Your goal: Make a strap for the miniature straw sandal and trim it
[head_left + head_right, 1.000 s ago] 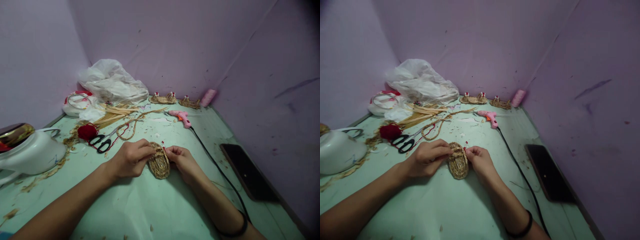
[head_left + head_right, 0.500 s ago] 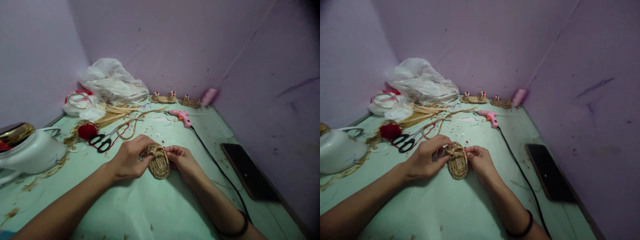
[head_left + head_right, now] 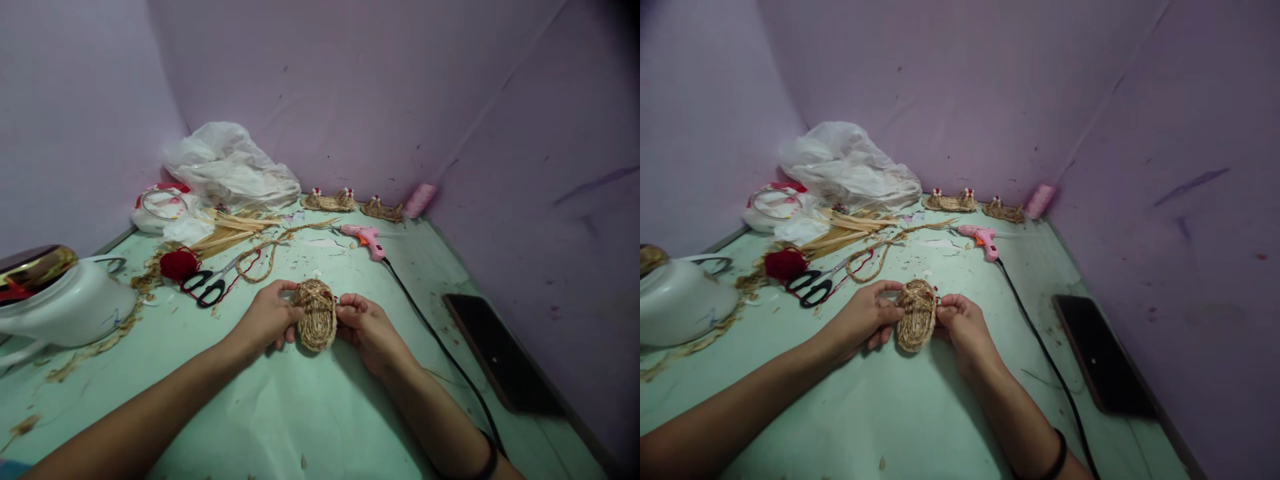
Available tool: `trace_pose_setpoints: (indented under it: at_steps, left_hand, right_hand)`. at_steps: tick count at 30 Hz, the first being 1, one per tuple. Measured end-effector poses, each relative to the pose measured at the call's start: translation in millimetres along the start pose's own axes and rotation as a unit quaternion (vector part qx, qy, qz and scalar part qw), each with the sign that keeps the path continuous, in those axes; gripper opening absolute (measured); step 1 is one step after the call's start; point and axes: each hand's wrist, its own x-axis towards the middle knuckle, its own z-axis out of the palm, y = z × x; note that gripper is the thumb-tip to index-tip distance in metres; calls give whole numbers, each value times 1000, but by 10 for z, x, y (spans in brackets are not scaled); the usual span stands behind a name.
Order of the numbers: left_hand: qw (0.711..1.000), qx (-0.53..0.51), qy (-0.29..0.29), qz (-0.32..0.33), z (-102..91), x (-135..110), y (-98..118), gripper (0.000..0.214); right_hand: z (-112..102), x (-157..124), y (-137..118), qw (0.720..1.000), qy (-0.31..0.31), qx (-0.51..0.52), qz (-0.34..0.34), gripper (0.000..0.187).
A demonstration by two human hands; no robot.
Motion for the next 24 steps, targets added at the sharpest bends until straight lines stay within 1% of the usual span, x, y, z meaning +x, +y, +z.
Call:
trace_pose_setpoints:
  at_steps: [2,5,7,8,9,11,13,14,16,18,19,21,24]
  left_hand:
    - [1000,14,10,9,18,-13,6,43]
    - [998,51,7,19,10,-32,20,42]
    - [996,83,12,19,-13,-42,20,41]
    - [994,107,19,21,-28,-46,14,39]
    - [989,139,28,29,-46,-48,6,38]
    - [972,218,51,71,-90,-44,-14,35]
    - [949,281,84,120,-139,-30,-30,33]
    - [940,297,103,132,-162,-18,-34,33]
    - [940,282,132,137,-195,12,-32,35]
    - [956,222,139,133,-207,50,-22,38]
    - [966,187,130,125,-205,69,-16,39]
    - [981,129,109,96,-196,103,-7,40]
    - [989,91,97,67,-198,143,-7,43]
  right_hand:
    - [10,-8,-2,1000,3,-9,-1,30]
    - [13,-1,5,1000,1,-26,-4,29]
    - [0,20,30,998,2,-66,-24,26]
    - [-12,35,50,994,7,-100,-45,24]
    - [-27,52,71,987,13,-140,-72,21]
    - [-60,88,114,969,22,-216,-122,16]
    - [-86,117,140,957,19,-251,-142,13]
    - [-92,125,143,958,14,-251,-137,13]
    - [-89,125,125,967,6,-228,-112,15]
    - [-71,104,82,977,-3,-192,-91,19]
    - [-59,87,58,981,-10,-171,-86,22]
    - [-33,48,20,986,-27,-135,-93,28]
    - [10,-6,29,982,-47,-132,-130,43]
